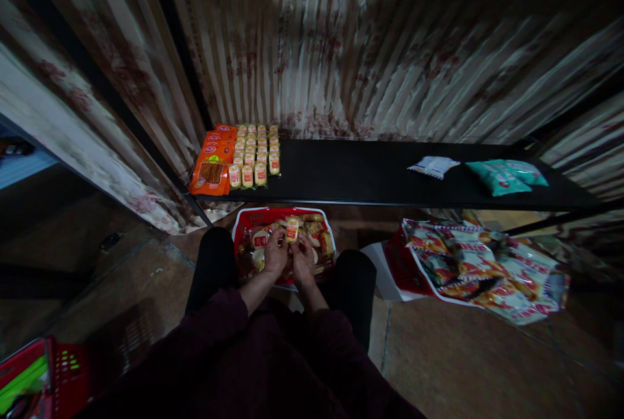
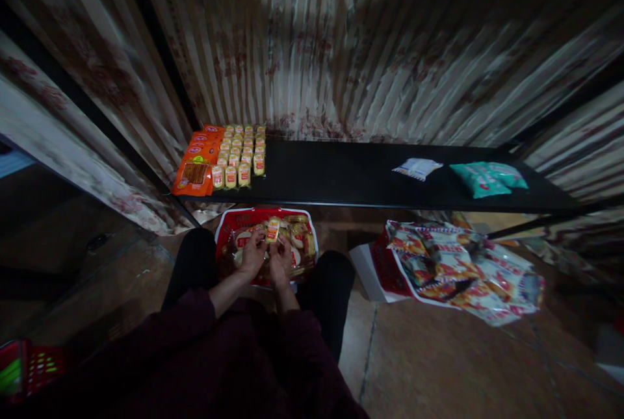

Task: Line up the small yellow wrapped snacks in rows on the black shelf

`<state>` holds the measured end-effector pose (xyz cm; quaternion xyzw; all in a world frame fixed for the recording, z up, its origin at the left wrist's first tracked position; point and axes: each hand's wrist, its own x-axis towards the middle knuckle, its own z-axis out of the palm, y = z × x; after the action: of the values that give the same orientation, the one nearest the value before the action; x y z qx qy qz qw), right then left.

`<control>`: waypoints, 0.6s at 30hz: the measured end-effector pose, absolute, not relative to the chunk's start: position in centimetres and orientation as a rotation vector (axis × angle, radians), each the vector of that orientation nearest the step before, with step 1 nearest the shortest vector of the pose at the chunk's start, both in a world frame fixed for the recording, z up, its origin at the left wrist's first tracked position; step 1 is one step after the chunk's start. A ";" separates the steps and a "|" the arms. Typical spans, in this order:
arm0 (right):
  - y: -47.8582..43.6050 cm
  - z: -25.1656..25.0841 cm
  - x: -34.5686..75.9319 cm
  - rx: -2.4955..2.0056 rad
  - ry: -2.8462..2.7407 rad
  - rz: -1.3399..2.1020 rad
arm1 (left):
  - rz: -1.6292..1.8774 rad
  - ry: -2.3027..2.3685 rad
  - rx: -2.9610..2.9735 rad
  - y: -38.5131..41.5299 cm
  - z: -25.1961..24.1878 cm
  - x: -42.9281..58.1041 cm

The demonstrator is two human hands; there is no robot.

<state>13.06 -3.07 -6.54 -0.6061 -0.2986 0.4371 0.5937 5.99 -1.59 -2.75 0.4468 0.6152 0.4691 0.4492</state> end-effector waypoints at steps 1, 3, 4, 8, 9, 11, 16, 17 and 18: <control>-3.1 -6.3 13.0 -1.398 -0.678 1.020 | 1.156 1.526 1.107 -1.6 -2.6 6.0; -3.1 -5.6 12.9 -1.405 -0.690 0.996 | 1.142 1.537 1.111 -1.6 -2.4 6.1; -3.1 -5.3 12.9 -1.419 -0.708 0.978 | 1.134 1.542 1.104 -1.6 -2.3 6.1; -3.3 -4.1 13.0 -1.516 -0.785 0.917 | 1.114 1.536 1.030 -1.7 -2.3 6.2; -3.4 -3.9 13.0 -1.541 -0.808 0.901 | 1.116 1.531 1.010 -1.7 -2.4 6.2; -3.6 -3.6 13.1 -1.562 -0.860 0.874 | 1.125 1.522 0.980 -1.7 -2.6 6.2; -3.8 -3.6 13.0 -1.579 -0.967 0.798 | 1.161 1.446 0.825 -1.7 -2.7 6.5; -3.9 -3.5 13.0 -1.582 -0.989 0.794 | 1.161 1.425 0.789 -1.7 -2.6 6.6; -4.0 -3.5 13.0 -1.580 -1.011 0.791 | 1.157 1.410 0.758 -1.8 -2.5 6.7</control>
<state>12.98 -3.96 -3.49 -0.6606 -0.4228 0.3305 0.5250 6.73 -1.76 -2.49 0.3204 0.5957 0.4891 0.5507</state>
